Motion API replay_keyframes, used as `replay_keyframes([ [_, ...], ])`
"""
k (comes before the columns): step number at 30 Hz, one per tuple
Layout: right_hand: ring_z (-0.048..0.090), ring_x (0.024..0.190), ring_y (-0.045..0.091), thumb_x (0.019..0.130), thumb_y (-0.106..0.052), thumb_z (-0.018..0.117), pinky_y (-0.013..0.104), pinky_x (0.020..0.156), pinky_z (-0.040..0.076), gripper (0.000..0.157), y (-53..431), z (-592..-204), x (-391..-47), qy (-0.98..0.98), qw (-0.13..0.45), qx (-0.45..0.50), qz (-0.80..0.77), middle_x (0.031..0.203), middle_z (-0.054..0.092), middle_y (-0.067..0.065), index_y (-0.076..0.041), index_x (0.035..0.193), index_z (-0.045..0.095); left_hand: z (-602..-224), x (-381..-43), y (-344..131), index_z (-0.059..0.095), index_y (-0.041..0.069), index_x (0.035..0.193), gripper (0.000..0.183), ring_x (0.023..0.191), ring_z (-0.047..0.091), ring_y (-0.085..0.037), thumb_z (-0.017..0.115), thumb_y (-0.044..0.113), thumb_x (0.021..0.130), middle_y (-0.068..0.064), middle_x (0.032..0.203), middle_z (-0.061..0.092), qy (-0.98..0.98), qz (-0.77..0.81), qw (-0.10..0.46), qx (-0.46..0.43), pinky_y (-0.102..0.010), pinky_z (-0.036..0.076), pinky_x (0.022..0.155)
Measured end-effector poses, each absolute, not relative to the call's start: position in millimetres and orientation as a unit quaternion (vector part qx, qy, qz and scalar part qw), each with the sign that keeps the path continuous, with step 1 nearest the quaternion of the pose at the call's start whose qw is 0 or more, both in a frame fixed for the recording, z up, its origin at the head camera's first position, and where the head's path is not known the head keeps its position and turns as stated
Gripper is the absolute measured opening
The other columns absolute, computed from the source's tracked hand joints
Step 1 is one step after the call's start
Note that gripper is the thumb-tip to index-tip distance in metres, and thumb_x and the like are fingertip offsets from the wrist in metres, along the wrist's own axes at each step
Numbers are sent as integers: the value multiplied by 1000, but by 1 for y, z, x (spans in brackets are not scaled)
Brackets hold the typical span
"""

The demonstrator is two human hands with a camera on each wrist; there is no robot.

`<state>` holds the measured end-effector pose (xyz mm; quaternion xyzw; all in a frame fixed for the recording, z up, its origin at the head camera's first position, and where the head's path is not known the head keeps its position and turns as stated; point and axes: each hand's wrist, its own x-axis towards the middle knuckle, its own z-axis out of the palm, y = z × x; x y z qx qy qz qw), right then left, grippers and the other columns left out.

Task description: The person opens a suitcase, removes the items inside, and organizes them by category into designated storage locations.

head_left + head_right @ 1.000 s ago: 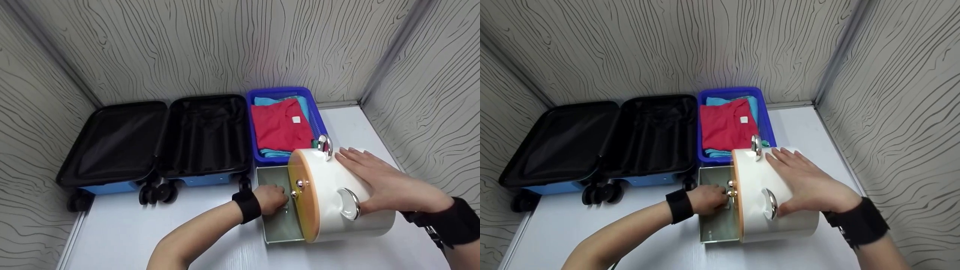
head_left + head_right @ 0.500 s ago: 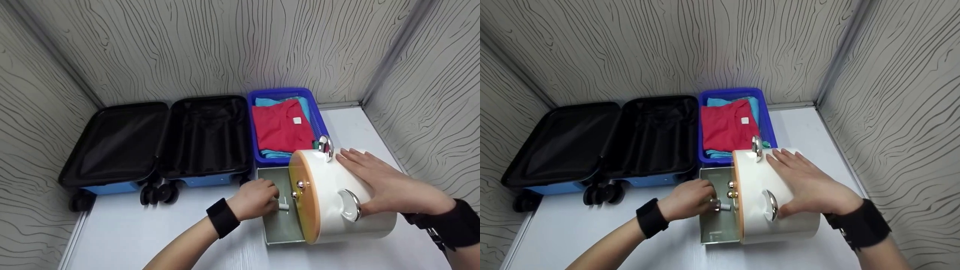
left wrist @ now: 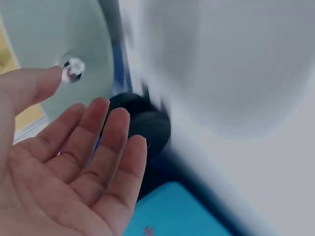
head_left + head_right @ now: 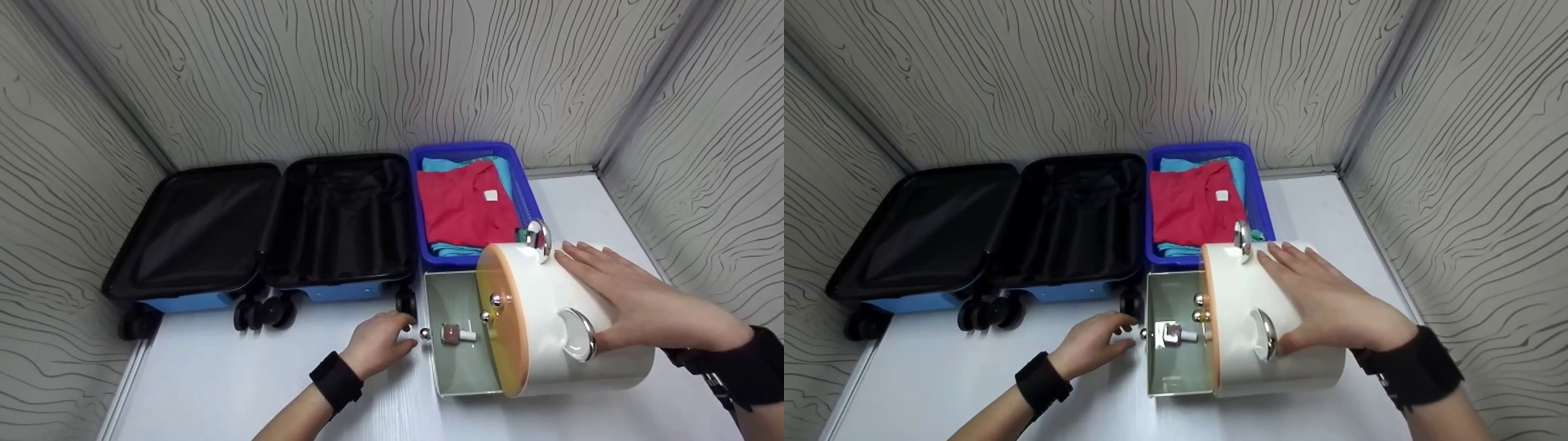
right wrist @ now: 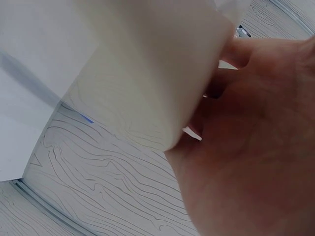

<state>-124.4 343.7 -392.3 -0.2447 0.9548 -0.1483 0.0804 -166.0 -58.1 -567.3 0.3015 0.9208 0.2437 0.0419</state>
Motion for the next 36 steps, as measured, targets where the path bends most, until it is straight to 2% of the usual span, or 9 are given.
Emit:
replay_keyframes([
  [4,22,151,42,62,-52,91,16,117,-4,128,343,-393,-125,954,82,-245,-151,164,28,18,-9,163,26,-575,-166,-52,74,14,112,27,87,67,-14,77,29,90,3,97,73,921,246,58,296,-31,54,70],
  [13,25,150,42,63,-56,91,16,117,-4,127,343,-392,-123,955,66,-252,-145,164,31,18,-7,162,28,-581,-168,-40,74,21,96,8,77,62,-5,77,26,91,10,86,69,921,263,57,282,-26,50,64],
  [18,26,149,43,62,-57,91,14,117,-4,127,344,-392,-123,954,59,-258,-143,162,33,19,-6,161,30,-580,-169,-35,74,21,96,7,77,63,-5,77,24,91,11,87,69,918,268,59,286,-25,50,65],
  [25,22,151,42,61,-46,92,20,119,-3,126,343,-390,-124,955,83,-241,-151,164,29,18,-9,163,27,-579,-171,-17,75,21,95,7,78,62,0,76,27,92,13,85,69,913,269,64,300,-22,49,64],
  [36,21,151,42,61,-47,93,20,120,-3,127,343,-392,-123,955,83,-240,-152,165,28,18,-9,163,27,-577,-175,18,75,19,93,7,72,60,-1,76,26,91,11,82,68,908,260,61,324,-21,47,61],
])
